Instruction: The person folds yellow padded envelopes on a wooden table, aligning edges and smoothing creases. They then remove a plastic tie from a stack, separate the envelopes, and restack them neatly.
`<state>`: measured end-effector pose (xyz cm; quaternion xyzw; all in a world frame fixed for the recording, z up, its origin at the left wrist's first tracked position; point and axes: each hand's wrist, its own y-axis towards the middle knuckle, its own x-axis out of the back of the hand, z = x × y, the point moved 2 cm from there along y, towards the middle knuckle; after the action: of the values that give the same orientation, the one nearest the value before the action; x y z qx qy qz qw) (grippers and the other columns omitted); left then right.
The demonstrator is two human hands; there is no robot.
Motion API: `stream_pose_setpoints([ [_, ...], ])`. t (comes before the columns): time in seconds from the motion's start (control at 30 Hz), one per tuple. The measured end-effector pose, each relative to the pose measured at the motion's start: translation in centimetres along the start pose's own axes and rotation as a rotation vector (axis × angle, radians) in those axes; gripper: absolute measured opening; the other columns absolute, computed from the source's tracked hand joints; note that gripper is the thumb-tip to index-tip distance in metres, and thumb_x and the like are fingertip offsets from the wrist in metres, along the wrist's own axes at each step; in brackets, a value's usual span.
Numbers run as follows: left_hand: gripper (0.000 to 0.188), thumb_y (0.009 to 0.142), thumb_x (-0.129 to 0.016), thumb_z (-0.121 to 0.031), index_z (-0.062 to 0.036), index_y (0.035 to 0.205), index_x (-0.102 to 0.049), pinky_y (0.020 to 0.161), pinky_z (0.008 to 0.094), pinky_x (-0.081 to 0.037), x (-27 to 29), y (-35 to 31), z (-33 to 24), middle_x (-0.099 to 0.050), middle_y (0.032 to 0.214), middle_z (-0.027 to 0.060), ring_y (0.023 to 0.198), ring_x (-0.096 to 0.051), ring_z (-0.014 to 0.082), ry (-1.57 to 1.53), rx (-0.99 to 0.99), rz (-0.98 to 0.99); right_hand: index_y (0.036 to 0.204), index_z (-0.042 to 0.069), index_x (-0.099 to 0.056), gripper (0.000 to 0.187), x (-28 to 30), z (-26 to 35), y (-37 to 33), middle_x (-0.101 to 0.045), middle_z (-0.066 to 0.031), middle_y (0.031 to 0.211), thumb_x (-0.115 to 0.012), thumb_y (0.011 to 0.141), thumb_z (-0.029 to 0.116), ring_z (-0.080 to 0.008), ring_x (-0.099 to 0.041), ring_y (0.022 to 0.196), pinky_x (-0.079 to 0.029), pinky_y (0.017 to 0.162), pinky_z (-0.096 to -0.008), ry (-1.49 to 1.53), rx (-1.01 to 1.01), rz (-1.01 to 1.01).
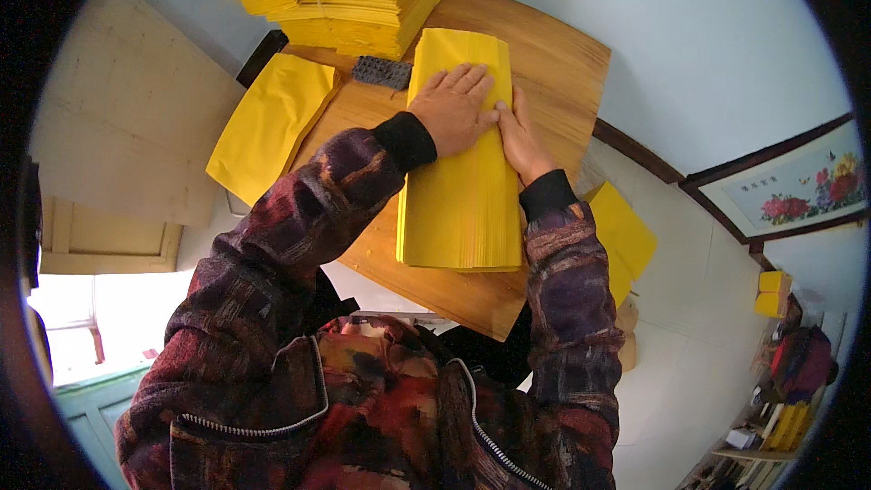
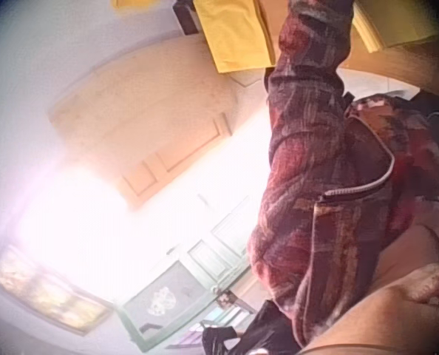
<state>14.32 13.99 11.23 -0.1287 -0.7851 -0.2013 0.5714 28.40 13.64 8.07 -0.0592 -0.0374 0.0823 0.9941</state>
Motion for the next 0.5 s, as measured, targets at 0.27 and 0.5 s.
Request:
stream_pose_setpoints([
  [0.27,0.057,0.093,-0.039,-0.04,-0.0025,0.136,-0.039,0.112,0.0427,-0.016,-2.9,-1.7,1.3,-0.032,0.146,0.0156,0.137,-0.025,0.0301,-0.001,-0.042,-0.148,0.144,-0.002,-0.018,0.061,-0.3,-3.9,0.7,-0.031,-0.0204,0.145,-0.039,0.099,0.032,-0.0287,-0.031,0.133,-0.026,0.108,-0.0314,-0.236,0.163,-0.023],
  [0.5,0.054,0.087,-0.046,-0.03,-0.0022,0.132,-0.042,0.111,0.0428,-0.02,-3.8,-2.1,1.5,-0.036,0.143,0.0162,0.134,-0.03,0.031,-0.091,-0.058,-0.21,0.141,-0.004,-0.024,0.053,-1.0,-3.7,-0.5,-0.037,-0.0283,0.137,-0.037,0.097,0.024,-0.0394,-0.039,0.126,-0.031,0.104,-0.039,-0.389,0.09,-0.096],
])
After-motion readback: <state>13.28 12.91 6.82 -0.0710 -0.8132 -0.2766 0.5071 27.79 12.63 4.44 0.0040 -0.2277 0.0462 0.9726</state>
